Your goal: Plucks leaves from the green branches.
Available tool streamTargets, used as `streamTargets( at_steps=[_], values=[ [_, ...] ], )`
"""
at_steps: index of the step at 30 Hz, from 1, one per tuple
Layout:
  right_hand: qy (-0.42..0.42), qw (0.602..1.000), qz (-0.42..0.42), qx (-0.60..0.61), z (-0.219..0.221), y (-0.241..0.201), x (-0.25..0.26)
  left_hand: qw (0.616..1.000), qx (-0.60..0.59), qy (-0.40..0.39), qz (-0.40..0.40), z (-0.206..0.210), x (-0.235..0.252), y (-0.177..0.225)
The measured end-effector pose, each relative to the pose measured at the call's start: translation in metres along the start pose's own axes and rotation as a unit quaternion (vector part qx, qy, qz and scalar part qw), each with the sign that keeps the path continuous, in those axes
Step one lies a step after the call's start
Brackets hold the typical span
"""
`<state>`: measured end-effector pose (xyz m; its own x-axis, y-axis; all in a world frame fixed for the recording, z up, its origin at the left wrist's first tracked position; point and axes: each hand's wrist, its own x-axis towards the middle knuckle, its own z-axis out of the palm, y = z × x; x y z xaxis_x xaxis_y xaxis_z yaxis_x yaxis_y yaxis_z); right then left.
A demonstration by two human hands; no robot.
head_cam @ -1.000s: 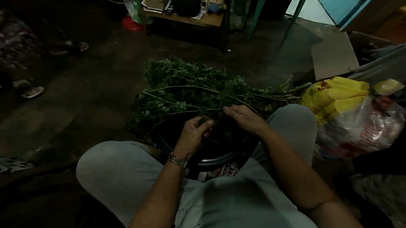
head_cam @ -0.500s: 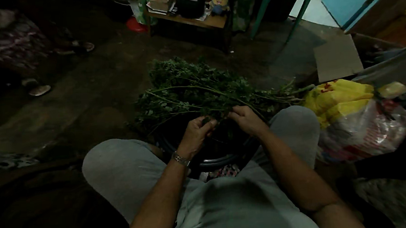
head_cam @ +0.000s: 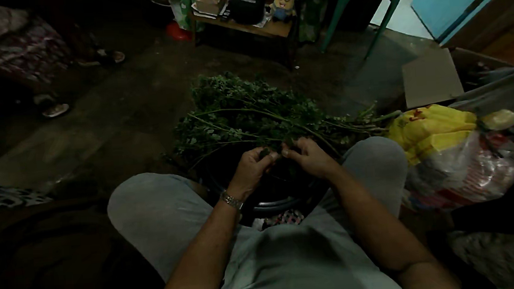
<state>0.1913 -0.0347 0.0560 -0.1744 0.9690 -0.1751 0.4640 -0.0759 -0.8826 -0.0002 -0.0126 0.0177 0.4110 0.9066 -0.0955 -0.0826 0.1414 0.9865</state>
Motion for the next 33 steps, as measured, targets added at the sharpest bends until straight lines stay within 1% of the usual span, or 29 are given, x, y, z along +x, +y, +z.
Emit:
streamTargets(
  at_steps=[4, 7, 10, 11, 16, 19, 22, 26, 30, 33],
  values=[
    [0.036, 0.997, 0.030, -0.068, 0.002, -0.003, 0.000, 1.000, 0.019, 0.009, -0.006, 0.002, -0.001, 0.003],
    [0.061, 0.995, -0.008, -0.075, -0.001, 0.005, 0.002, 1.000, 0.013, 0.012, -0.001, 0.000, -0.001, 0.002],
    [0.043, 0.996, -0.057, -0.049, -0.002, 0.007, 0.002, 1.000, 0.004, 0.020, 0.006, -0.001, -0.001, 0.000],
    [0.037, 0.997, -0.057, -0.040, -0.001, 0.007, 0.002, 1.000, 0.001, 0.021, 0.007, -0.001, 0.000, 0.000],
    [0.012, 1.000, -0.019, -0.005, 0.006, 0.004, 0.002, 1.000, 0.004, 0.015, 0.016, -0.001, 0.001, -0.002],
    [0.018, 1.000, -0.021, -0.004, 0.005, 0.001, 0.001, 0.999, 0.033, 0.011, 0.018, -0.002, 0.000, -0.001],
    [0.019, 1.000, -0.014, -0.013, -0.001, -0.002, -0.001, 0.998, 0.061, 0.007, 0.016, -0.001, -0.001, 0.002],
    [0.028, 0.997, 0.033, -0.056, -0.011, -0.003, 0.001, 0.998, 0.056, 0.013, 0.015, -0.001, -0.001, 0.003],
    [0.056, 0.998, 0.001, -0.020, -0.015, 0.005, 0.002, 0.998, 0.060, 0.011, 0.014, -0.005, -0.001, 0.002],
    [0.008, 1.000, 0.016, 0.003, -0.016, 0.003, 0.000, 0.999, 0.044, 0.007, 0.019, -0.005, -0.001, 0.002]
  ],
)
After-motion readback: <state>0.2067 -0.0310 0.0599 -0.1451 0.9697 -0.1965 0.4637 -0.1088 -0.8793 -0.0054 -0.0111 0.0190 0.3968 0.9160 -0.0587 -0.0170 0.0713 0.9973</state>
